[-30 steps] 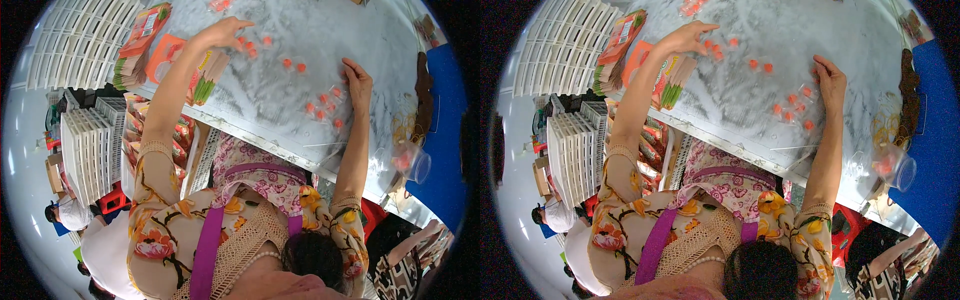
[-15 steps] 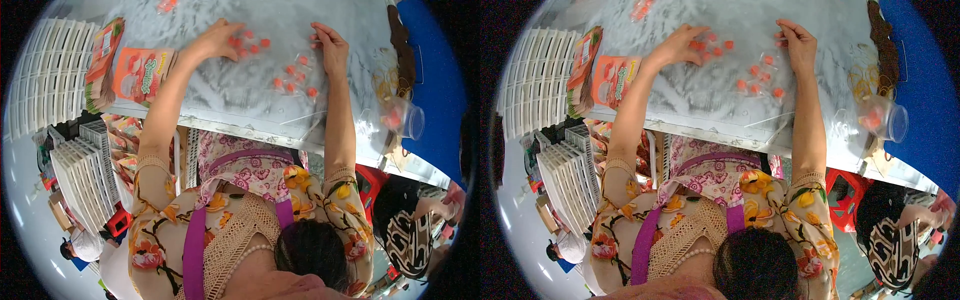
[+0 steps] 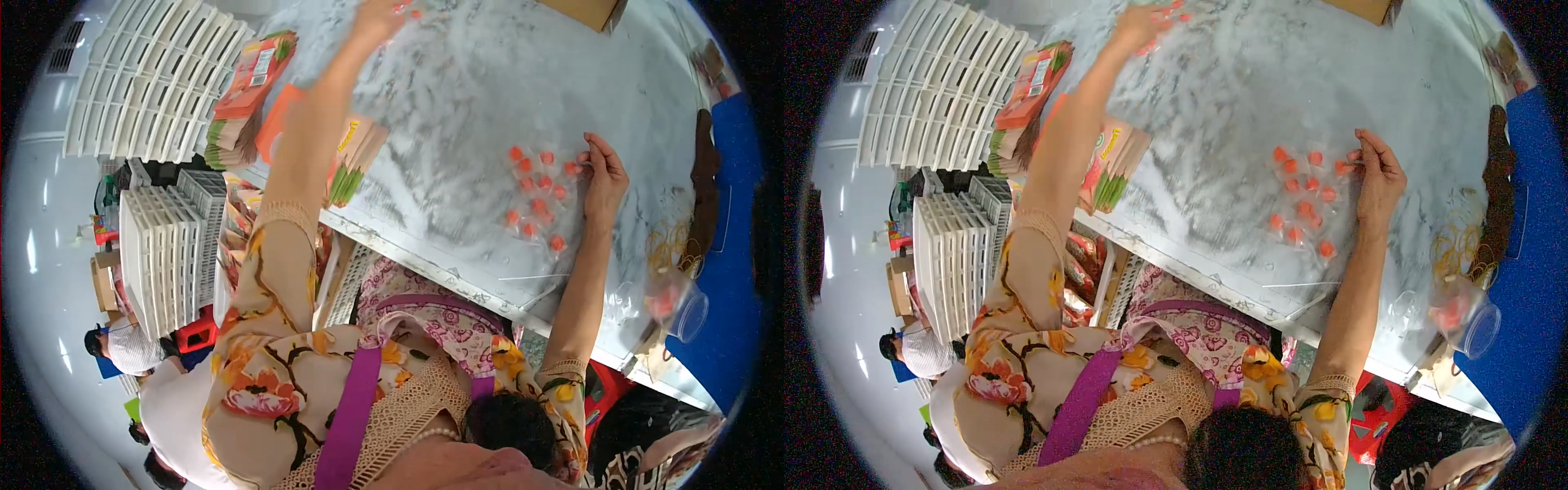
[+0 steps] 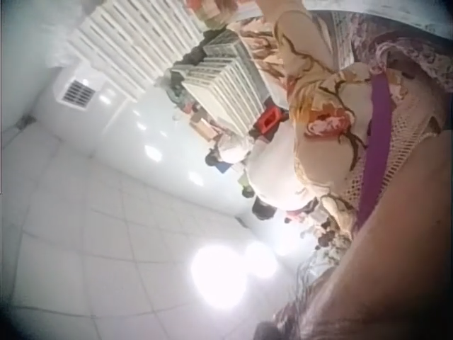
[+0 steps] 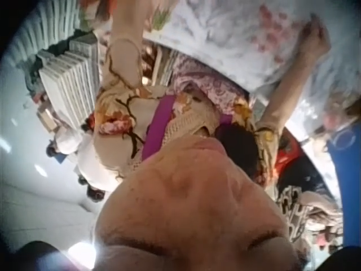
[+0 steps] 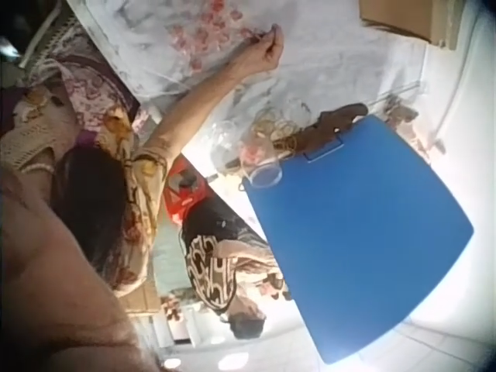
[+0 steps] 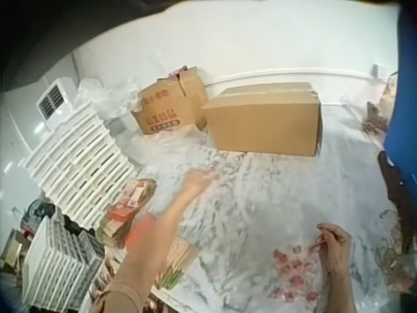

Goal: Packaging individual fudge items into branded bags and placing them into a tray.

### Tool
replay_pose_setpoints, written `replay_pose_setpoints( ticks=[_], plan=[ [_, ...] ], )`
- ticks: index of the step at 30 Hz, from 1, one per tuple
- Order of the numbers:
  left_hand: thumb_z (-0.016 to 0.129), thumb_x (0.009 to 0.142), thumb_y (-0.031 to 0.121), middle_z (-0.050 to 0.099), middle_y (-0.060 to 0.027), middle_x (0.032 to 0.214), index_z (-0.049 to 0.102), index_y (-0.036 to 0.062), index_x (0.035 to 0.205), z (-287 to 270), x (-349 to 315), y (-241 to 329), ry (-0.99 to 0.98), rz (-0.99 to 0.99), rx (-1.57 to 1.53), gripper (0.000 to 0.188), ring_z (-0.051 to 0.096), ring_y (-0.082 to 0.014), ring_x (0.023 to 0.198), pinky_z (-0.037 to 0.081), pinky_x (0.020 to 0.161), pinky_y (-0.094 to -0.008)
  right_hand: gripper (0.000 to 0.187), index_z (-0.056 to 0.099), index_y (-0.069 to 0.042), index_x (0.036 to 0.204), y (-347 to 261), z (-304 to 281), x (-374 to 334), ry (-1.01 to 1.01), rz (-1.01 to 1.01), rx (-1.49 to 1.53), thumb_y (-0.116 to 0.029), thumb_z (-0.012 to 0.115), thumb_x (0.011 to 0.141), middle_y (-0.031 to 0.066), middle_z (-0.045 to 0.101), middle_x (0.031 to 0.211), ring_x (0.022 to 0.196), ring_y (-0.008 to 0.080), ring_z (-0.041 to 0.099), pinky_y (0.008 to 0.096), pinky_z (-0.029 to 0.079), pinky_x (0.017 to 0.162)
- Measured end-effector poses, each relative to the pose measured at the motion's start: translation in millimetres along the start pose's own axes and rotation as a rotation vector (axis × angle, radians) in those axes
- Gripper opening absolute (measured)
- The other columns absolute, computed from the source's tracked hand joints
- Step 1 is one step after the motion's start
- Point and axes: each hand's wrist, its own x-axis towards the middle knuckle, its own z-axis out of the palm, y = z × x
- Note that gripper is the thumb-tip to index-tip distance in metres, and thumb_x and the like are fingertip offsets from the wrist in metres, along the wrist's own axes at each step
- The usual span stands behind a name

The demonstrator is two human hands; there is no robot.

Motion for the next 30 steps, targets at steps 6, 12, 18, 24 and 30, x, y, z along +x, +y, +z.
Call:
replay_pose_setpoints(
  ticks=[6, 12, 18, 24, 30],
  plan=[
    [0.056, 0.079, 0.062, 0.066, -0.0094, 0.114, 0.062, 0.0222, 0.123, 13, -24, 1, -0.326, -0.1, -0.09, 0.06, 0.063, -0.0297, 0.103, 0.049, 0.09, -0.0382, 0.021, 0.068, 0.0, 0.109, 1, -15, 1, 0.026, 0.033, 0.018, -0.012, 0.06, 0.094, 0.0049, 0.068, 0.104, 0.072, 0.0068, 0.057, 0.0211, 0.05, 0.058],
    [0.059, 0.083, 0.053, 0.067, -0.0065, 0.106, 0.062, 0.0187, 0.124, -24, -35, 64, -0.519, -0.309, -0.394, 0.054, 0.065, -0.021, 0.088, 0.052, 0.075, -0.0343, 0.02, 0.069, -0.001, 0.108, 0, -20, -5, 0.065, 0.029, -0.043, -0.011, 0.059, 0.094, 0.0041, 0.066, 0.093, 0.069, 0.0069, 0.057, 0.0209, 0.049, 0.057],
    [0.06, 0.087, 0.04, 0.065, -0.0016, 0.107, 0.061, 0.0172, 0.126, -30, -35, 35, -0.503, -0.403, -0.456, 0.046, 0.063, -0.016, 0.079, 0.053, 0.065, -0.0336, 0.02, 0.069, -0.001, 0.108, -1, -9, -5, 0.063, -0.004, -0.005, -0.011, 0.058, 0.094, 0.003, 0.066, 0.082, 0.068, 0.007, 0.058, 0.0198, 0.048, 0.059],
    [0.063, 0.085, 0.032, 0.067, -0.0023, 0.091, 0.063, 0.0228, 0.122, -18, -46, 40, -0.663, -0.443, -0.635, 0.038, 0.066, -0.0132, 0.074, 0.055, 0.061, -0.035, 0.02, 0.069, -0.001, 0.108, 4, -19, -1, 0.061, 0.003, -0.039, -0.012, 0.06, 0.094, 0.0048, 0.068, 0.101, 0.071, 0.0066, 0.057, 0.0198, 0.048, 0.057],
    [0.064, 0.084, 0.027, 0.069, -0.006, 0.086, 0.068, 0.0138, 0.115, -7, -28, -8, -0.113, -0.412, -0.392, 0.033, 0.065, -0.0198, 0.075, 0.053, 0.072, -0.0332, 0.02, 0.069, -0.001, 0.107, -1, -15, -2, 0.045, 0.015, -0.041, -0.012, 0.06, 0.094, 0.0047, 0.069, 0.099, 0.071, 0.0065, 0.057, 0.0204, 0.048, 0.058]
  ],
)
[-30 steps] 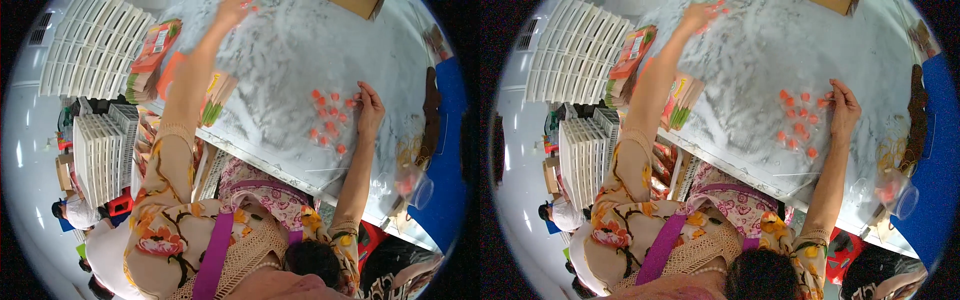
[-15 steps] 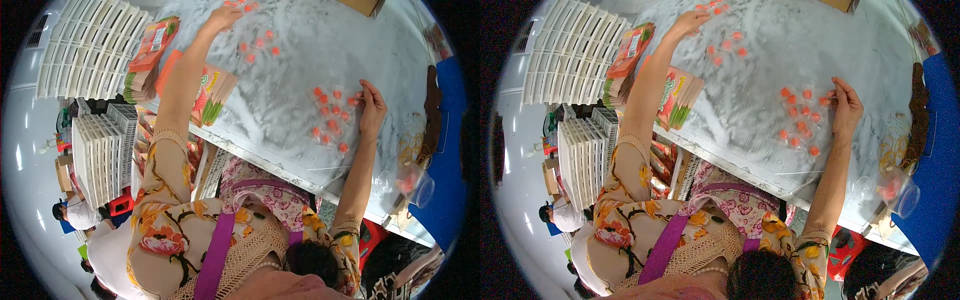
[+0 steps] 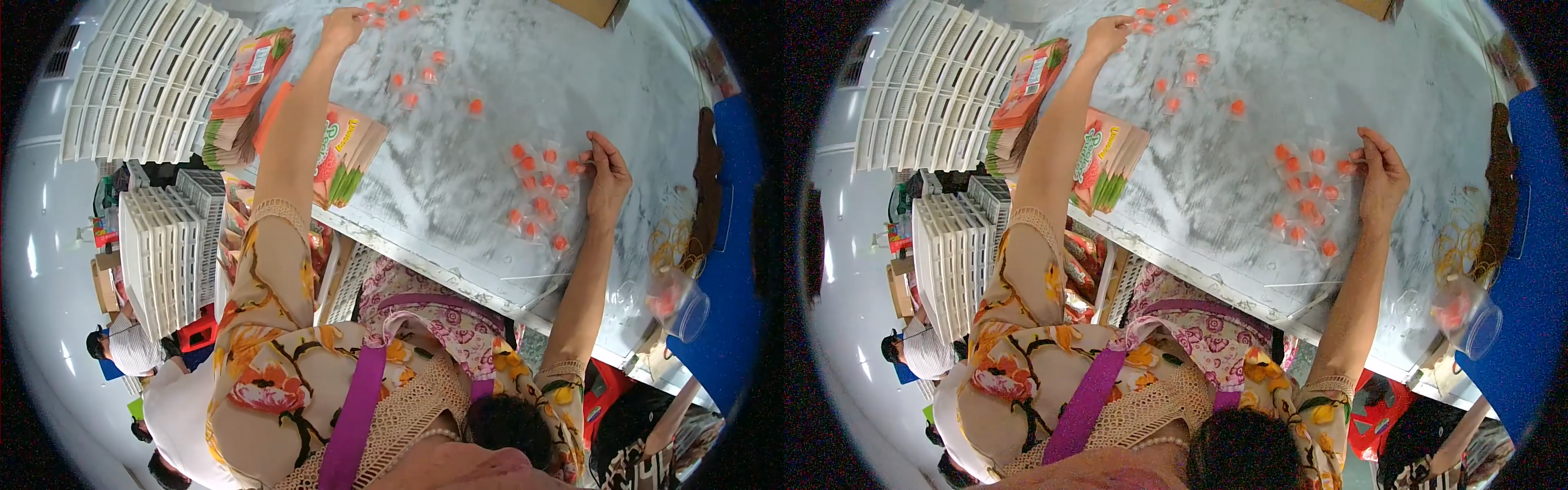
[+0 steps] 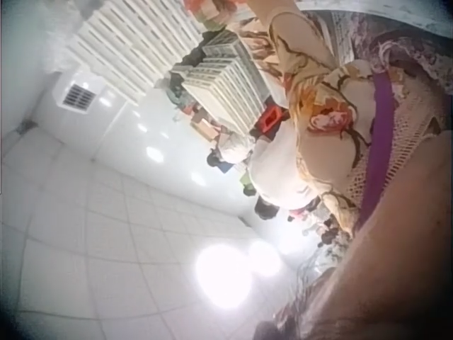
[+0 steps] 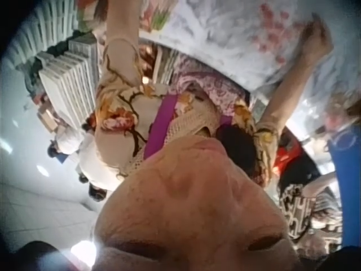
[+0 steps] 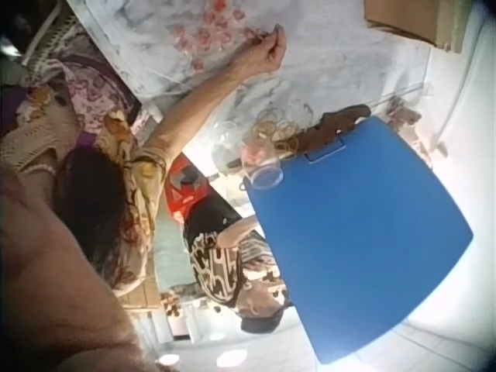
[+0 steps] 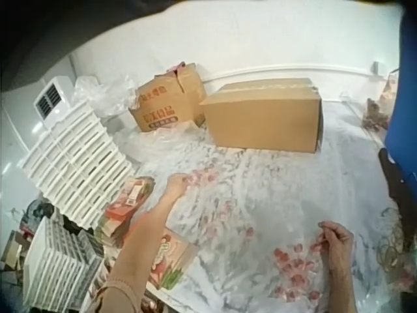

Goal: Packaging individual fudge items into branded bags and placing them into a tray.

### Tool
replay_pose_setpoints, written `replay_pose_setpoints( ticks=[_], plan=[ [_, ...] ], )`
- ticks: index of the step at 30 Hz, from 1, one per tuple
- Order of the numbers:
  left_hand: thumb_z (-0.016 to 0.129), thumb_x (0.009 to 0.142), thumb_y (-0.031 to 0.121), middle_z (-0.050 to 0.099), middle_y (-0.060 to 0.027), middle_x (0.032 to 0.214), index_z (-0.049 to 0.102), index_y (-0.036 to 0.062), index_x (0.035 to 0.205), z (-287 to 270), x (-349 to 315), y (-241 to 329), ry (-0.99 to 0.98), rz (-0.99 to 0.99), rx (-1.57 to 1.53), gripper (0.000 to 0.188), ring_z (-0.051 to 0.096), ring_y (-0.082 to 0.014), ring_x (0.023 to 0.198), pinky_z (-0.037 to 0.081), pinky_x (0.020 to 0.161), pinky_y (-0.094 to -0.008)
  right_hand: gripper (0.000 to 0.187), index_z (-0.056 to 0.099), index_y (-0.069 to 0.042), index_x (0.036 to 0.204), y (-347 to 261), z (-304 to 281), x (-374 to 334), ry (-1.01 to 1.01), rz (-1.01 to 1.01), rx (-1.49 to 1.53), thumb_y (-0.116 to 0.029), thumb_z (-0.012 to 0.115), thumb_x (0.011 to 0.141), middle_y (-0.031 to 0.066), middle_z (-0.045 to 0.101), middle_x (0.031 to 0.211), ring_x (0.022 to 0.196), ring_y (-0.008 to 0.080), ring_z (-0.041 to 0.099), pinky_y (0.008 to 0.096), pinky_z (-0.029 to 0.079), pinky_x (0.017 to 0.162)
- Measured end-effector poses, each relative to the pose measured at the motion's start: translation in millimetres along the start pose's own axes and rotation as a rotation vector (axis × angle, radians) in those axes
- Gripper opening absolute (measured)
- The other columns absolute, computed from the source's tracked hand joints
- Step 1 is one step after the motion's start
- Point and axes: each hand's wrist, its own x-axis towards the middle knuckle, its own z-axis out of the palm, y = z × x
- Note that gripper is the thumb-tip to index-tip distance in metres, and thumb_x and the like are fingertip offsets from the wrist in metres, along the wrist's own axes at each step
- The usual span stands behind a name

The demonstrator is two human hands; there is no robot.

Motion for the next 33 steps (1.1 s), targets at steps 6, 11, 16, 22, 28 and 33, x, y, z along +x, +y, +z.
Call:
replay_pose_setpoints(
  ticks=[6, 11, 16, 22, 28, 33],
  plan=[
    [0.068, 0.078, 0.03, 0.07, -0.0101, 0.09, 0.073, 0.017, 0.097, 29, 6, -16, 0.07, 0.28, 0.183, 0.023, 0.066, -0.0301, 0.086, 0.051, 0.082, -0.0381, 0.02, 0.069, -0.002, 0.107, 3, 4, -1, 0.009, -0.009, 0.021, -0.013, 0.061, 0.093, 0.003, 0.068, 0.092, 0.07, 0.0061, 0.057, 0.0195, 0.046, 0.058],
    [0.069, 0.077, 0.028, 0.07, -0.0092, 0.086, 0.071, 0.0142, 0.094, 28, -18, 5, 0.005, 0.312, 0.12, 0.022, 0.066, -0.0289, 0.084, 0.051, 0.078, -0.0389, 0.019, 0.069, -0.002, 0.107, 2, -1, -1, -0.017, 0.021, 0.001, -0.013, 0.061, 0.093, 0.0014, 0.067, 0.088, 0.069, 0.0055, 0.056, 0.0184, 0.044, 0.058],
    [0.066, 0.083, 0.03, 0.07, -0.0128, 0.087, 0.069, 0.0098, 0.104, 20, -80, 62, -0.348, 0.2, 0.03, 0.029, 0.067, -0.025, 0.08, 0.051, 0.077, -0.0366, 0.019, 0.07, -0.002, 0.106, -2, -2, -2, -0.003, 0.001, -0.039, -0.012, 0.06, 0.094, 0.0015, 0.067, 0.09, 0.069, 0.0051, 0.056, 0.019, 0.045, 0.058],
    [0.058, 0.087, 0.037, 0.061, -0.0134, 0.124, 0.065, 0.0144, 0.115, 51, -123, 74, -0.105, 0.146, 0.041, 0.037, 0.057, -0.0348, 0.112, 0.044, 0.095, -0.0436, 0.018, 0.07, -0.003, 0.106, -4, 0, -6, -0.009, -0.001, 0.003, -0.01, 0.058, 0.094, 0.002, 0.069, 0.101, 0.072, 0.0052, 0.057, 0.0196, 0.048, 0.06],
    [0.059, 0.086, 0.044, 0.055, -0.0096, 0.133, 0.063, 0.0176, 0.12, 101, -151, 91, 0.171, 0.377, -0.127, 0.043, 0.041, -0.0336, 0.13, 0.029, 0.103, -0.0585, 0.054, 0.055, -0.003, 0.13, -12, -15, -34, -0.159, -0.308, -0.566, -0.022, 0.072, 0.083, 0.0104, 0.053, 0.136, 0.117, 0.0217, 0.053, 0.0351, 0.043, 0.098],
    [0.063, 0.085, 0.036, 0.061, -0.0099, 0.123, 0.068, 0.0147, 0.109, 113, -153, 111, 0.084, 0.498, -0.372, 0.033, 0.05, -0.032, 0.12, 0.036, 0.1, -0.0489, 0.106, 0.031, -0.007, 0.147, -8, -14, -86, -0.368, -0.491, -0.983, -0.04, 0.084, 0.06, 0.0164, 0.028, 0.152, 0.139, 0.0387, 0.025, 0.0479, 0.023, 0.112]
  ],
)
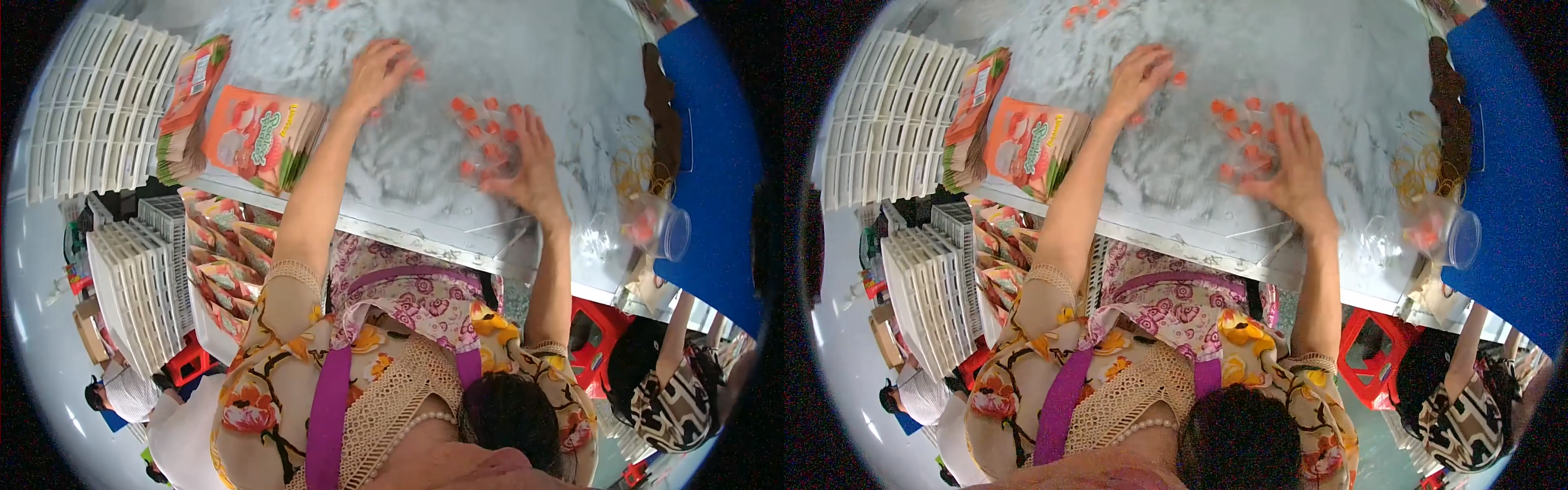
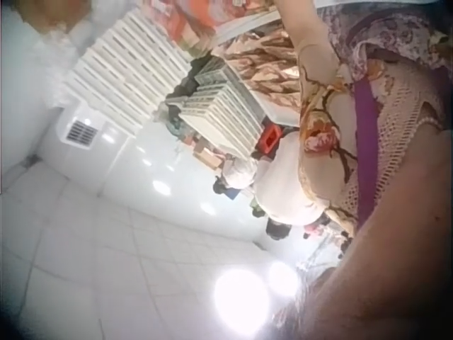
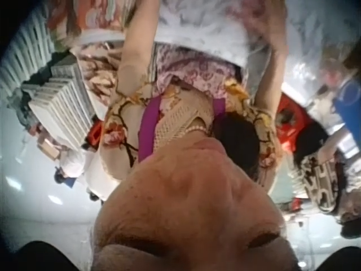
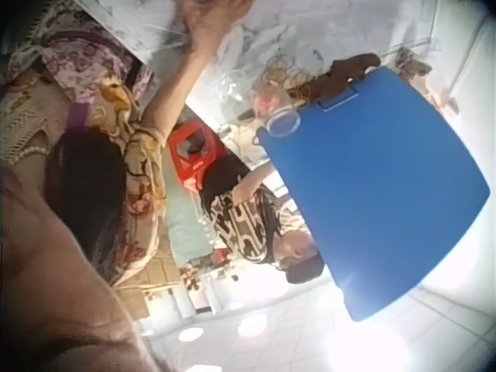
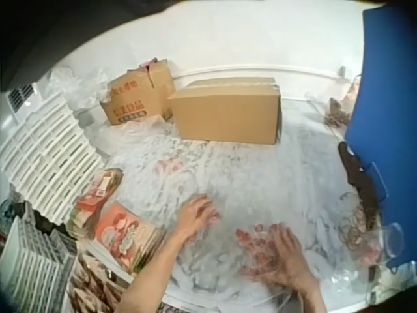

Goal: Packaging individual fudge items into branded bags and placing them into a tray.

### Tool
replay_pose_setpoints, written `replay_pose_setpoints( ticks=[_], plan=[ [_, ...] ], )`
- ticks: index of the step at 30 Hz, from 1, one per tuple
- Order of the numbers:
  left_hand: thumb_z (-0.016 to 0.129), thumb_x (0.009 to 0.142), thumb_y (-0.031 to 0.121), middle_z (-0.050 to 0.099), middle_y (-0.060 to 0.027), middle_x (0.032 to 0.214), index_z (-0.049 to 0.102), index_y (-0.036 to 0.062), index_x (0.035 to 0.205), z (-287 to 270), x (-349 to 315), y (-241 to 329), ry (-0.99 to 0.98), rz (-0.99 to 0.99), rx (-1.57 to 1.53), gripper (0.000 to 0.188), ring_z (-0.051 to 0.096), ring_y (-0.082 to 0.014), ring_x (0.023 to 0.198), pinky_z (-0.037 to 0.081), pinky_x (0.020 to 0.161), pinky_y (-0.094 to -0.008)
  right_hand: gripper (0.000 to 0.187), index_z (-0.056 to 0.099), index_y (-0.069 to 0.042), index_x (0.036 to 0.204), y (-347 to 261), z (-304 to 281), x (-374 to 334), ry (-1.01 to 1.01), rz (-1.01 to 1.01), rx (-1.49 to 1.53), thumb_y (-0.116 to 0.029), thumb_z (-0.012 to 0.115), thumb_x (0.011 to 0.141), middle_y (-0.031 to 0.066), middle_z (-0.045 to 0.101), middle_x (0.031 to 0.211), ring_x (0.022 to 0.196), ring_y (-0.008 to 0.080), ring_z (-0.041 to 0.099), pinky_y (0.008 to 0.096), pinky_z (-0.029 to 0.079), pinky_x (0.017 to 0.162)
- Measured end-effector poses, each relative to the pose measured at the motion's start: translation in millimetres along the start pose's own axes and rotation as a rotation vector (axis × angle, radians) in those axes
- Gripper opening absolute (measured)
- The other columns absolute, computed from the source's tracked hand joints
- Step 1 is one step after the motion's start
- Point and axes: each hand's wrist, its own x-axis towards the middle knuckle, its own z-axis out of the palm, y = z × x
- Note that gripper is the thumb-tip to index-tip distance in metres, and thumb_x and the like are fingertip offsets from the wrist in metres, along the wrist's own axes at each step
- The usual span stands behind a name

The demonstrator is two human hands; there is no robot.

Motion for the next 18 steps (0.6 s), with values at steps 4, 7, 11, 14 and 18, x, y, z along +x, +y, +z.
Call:
replay_pose_setpoints(
  ticks=[4, 7, 11, 14, 18],
  plan=[
    [0.066, 0.082, 0.03, 0.066, -0.0098, 0.111, 0.071, 0.0102, 0.096, 29, -2, 42, 0.018, 0.15, -0.064, 0.025, 0.057, -0.0305, 0.11, 0.041, 0.096, -0.0407, 0.127, 0.024, -0.007, 0.148, -12, 12, 11, -0.017, 0.007, -0.138, -0.049, 0.086, 0.046, 0.0186, 0.025, 0.153, 0.139, 0.0464, 0.021, 0.0537, 0.02, 0.113],
    [0.063, 0.085, 0.021, 0.066, -0.0161, 0.102, 0.067, 0.0022, 0.098, 42, 3, 72, 0.082, 0.294, -0.045, 0.024, 0.06, -0.0353, 0.098, 0.047, 0.086, -0.0407, 0.127, 0.024, -0.004, 0.148, -14, 19, 27, 0.077, -0.004, -0.189, -0.049, 0.086, 0.046, 0.0178, 0.026, 0.153, 0.139, 0.0464, 0.021, 0.0545, 0.02, 0.112],
    [0.054, 0.09, 0.02, 0.064, -0.0188, 0.099, 0.063, -0.0008, 0.096, 57, -4, 86, -0.109, 0.168, -0.141, 0.024, 0.059, -0.0369, 0.093, 0.046, 0.083, -0.0429, 0.13, 0.022, -0.004, 0.148, -5, 37, 49, 0.19, -0.084, -0.098, -0.05, 0.086, 0.045, 0.0181, 0.025, 0.153, 0.139, 0.0468, 0.021, 0.0534, 0.021, 0.112],
    [0.049, 0.092, 0.018, 0.063, -0.0178, 0.097, 0.059, 0.0001, 0.101, 59, -16, 117, -0.141, 0.106, -0.4, 0.022, 0.059, -0.0353, 0.092, 0.045, 0.085, -0.0421, 0.131, 0.019, -0.002, 0.149, -8, 36, 43, 0.117, -0.106, 0.091, -0.047, 0.087, 0.045, 0.0198, 0.024, 0.153, 0.138, 0.0453, 0.023, 0.051, 0.022, 0.113],
    [0.046, 0.092, 0.014, 0.063, -0.0158, 0.103, 0.058, 0.0009, 0.107, 55, -24, 118, -0.125, -0.194, -0.605, 0.023, 0.06, -0.0314, 0.095, 0.045, 0.087, -0.0398, 0.13, 0.018, -0.002, 0.149, -21, 40, 45, 0.063, -0.115, 0.23, -0.036, 0.091, 0.046, 0.0203, 0.025, 0.153, 0.138, 0.0406, 0.028, 0.0476, 0.024, 0.113]
  ],
)
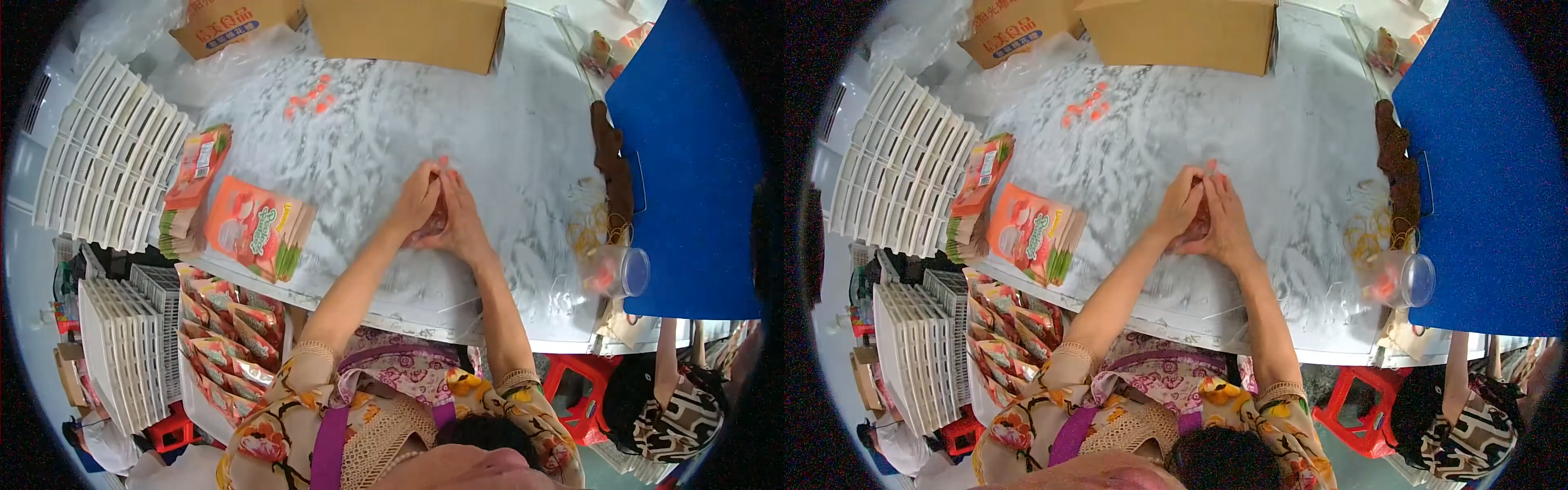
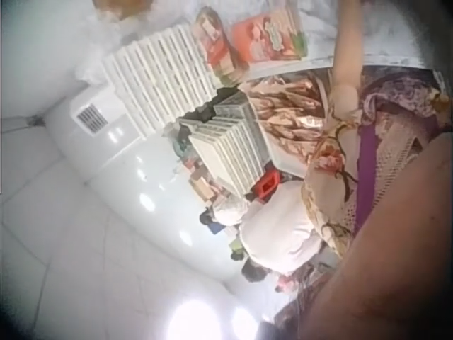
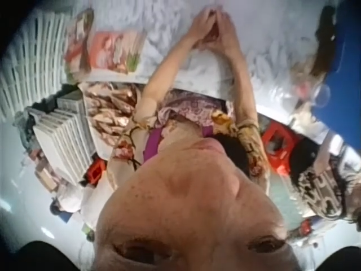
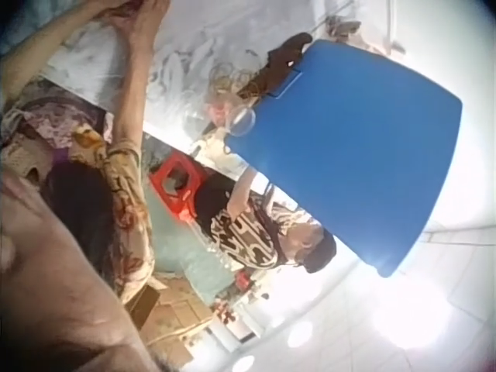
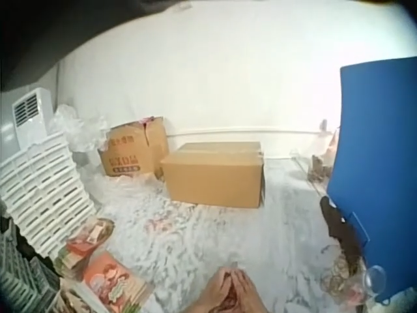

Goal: Packaging individual fudge items into branded bags and placing them into a tray.

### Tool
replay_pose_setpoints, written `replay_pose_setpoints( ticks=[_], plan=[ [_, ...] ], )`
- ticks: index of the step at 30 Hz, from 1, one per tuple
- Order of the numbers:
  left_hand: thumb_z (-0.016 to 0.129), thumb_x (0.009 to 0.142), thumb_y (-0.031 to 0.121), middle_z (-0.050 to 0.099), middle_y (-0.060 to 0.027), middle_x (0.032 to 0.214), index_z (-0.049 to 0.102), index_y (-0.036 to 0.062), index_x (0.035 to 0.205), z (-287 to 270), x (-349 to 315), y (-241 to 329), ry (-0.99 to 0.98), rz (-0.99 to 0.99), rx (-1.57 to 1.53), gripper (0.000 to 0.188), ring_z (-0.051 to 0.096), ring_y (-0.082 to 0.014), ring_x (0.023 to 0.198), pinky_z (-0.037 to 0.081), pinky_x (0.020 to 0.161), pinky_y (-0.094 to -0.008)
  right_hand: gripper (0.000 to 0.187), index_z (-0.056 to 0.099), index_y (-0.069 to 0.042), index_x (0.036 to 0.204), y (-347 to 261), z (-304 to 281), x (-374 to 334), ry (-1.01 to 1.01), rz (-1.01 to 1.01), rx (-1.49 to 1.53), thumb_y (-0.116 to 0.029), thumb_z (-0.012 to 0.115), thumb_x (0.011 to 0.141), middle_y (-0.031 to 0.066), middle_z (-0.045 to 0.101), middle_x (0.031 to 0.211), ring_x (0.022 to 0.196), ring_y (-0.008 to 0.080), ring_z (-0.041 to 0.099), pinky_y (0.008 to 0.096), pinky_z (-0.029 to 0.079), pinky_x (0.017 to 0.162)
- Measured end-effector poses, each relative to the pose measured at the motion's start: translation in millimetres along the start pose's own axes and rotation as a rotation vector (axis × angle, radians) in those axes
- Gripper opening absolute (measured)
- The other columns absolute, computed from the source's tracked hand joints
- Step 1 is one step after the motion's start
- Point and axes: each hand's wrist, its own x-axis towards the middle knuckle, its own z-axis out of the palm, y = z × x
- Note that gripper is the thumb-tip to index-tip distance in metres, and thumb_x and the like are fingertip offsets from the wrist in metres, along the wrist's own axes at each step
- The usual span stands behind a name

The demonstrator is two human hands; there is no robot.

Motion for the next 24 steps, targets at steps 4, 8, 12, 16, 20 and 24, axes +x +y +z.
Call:
replay_pose_setpoints(
  ticks=[4, 8, 12, 16, 20, 24],
  plan=[
    [0.045, 0.093, 0.012, 0.06, -0.0128, 0.111, 0.058, 0.0019, 0.113, -12, 17, -18, 0.099, 0.23, 0.14, 0.026, 0.059, -0.0256, 0.098, 0.045, 0.088, -0.0344, 0.126, 0.02, -0.004, 0.149, 9, 11, 17, -0.052, -0.058, 0.377, -0.028, 0.092, 0.049, 0.0199, 0.028, 0.151, 0.139, 0.039, 0.027, 0.0469, 0.023, 0.114],
    [0.046, 0.092, 0.011, 0.06, -0.0094, 0.109, 0.06, 0.0028, 0.114, -25, 28, 5, -0.032, 0.086, 0.0, 0.027, 0.057, -0.0201, 0.101, 0.043, 0.092, -0.0306, 0.123, 0.023, -0.005, 0.149, 14, -7, 5, -0.041, 0.028, 0.243, -0.028, 0.092, 0.049, 0.0203, 0.029, 0.15, 0.14, 0.0395, 0.025, 0.0465, 0.023, 0.114],
    [0.046, 0.091, 0.01, 0.061, -0.0096, 0.116, 0.061, 0.0027, 0.114, -63, 51, -10, -0.033, 0.069, 0.153, 0.028, 0.057, -0.0215, 0.107, 0.041, 0.099, -0.0309, 0.124, 0.025, -0.004, 0.148, -4, -12, -4, 0.018, 0.053, -0.072, -0.039, 0.089, 0.048, 0.0216, 0.029, 0.15, 0.14, 0.0414, 0.023, 0.049, 0.022, 0.113],
    [0.047, 0.093, 0.013, 0.059, -0.011, 0.125, 0.063, 0.0025, 0.114, -48, 75, -13, -0.093, 0.46, 0.263, 0.028, 0.055, -0.0248, 0.115, 0.039, 0.102, -0.0321, 0.129, 0.024, -0.004, 0.148, -19, -1, -21, 0.065, 0.123, -0.294, -0.058, 0.083, 0.046, 0.0229, 0.023, 0.152, 0.14, 0.0465, 0.018, 0.059, 0.018, 0.111],
    [0.05, 0.095, 0.022, 0.059, -0.0119, 0.128, 0.066, 0.0035, 0.114, -57, 77, -31, -0.504, 0.178, 0.276, 0.03, 0.047, -0.0288, 0.127, 0.036, 0.106, -0.0376, 0.133, 0.023, -0.003, 0.148, -25, 21, -21, 0.073, 0.185, -0.35, -0.063, 0.08, 0.045, 0.0232, 0.02, 0.153, 0.14, 0.0488, 0.015, 0.0626, 0.016, 0.109],
    [0.05, 0.096, 0.022, 0.062, -0.0116, 0.124, 0.066, 0.0032, 0.114, -63, 56, -10, -0.583, 0.265, 0.265, 0.031, 0.047, -0.0294, 0.127, 0.036, 0.106, -0.0388, 0.134, 0.021, -0.003, 0.148, -28, 16, -21, 0.085, 0.22, -0.324, -0.058, 0.084, 0.043, 0.0241, 0.021, 0.152, 0.14, 0.0493, 0.015, 0.0614, 0.016, 0.11]
  ],
)
